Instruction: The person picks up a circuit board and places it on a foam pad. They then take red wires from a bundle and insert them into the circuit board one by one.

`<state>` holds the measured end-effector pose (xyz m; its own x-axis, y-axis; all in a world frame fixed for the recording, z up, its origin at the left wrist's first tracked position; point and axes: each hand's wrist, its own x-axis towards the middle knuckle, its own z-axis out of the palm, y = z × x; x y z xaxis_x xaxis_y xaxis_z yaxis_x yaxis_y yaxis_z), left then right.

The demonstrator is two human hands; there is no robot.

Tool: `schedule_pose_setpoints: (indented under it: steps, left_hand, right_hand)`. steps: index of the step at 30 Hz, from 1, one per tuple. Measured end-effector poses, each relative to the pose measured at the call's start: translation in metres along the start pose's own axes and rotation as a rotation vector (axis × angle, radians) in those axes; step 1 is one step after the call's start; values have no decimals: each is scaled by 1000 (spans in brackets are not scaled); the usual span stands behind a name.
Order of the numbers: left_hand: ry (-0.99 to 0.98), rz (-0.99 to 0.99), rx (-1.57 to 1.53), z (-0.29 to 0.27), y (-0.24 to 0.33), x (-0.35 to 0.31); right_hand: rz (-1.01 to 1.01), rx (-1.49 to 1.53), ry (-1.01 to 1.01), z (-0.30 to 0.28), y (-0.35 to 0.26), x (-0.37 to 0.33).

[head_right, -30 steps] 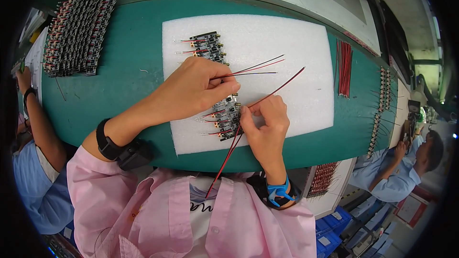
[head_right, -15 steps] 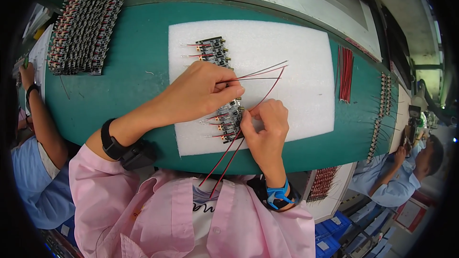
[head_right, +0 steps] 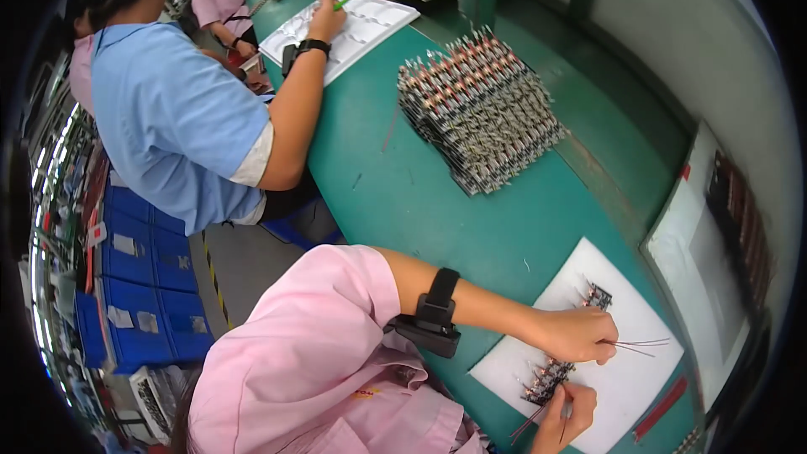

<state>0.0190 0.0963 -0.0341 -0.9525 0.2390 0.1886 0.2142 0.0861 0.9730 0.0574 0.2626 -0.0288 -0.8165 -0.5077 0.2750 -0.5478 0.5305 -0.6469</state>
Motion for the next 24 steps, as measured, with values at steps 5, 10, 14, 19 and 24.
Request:
schedule_pose_setpoints:
  steps: [5,10,14,19,24]
  left_hand:
    - [89,-28,-242,4,-11,10]
    - [29,-266,-645,16,-19,23]
    - [-3,-17,-530,54,-37,36]
    - [-133,2,-599,64,-13,30]
    - [-138,27,-580,54,3,22]
  right_hand:
    - [-17,-5,-64,-8,-7,0]
    - [-47,36,-38,-15,8,4]
    - [304,258,114,-24,0,12]
    - [306,409,160,-25,-6,15]
    - [309,440,195,-23,1,16]
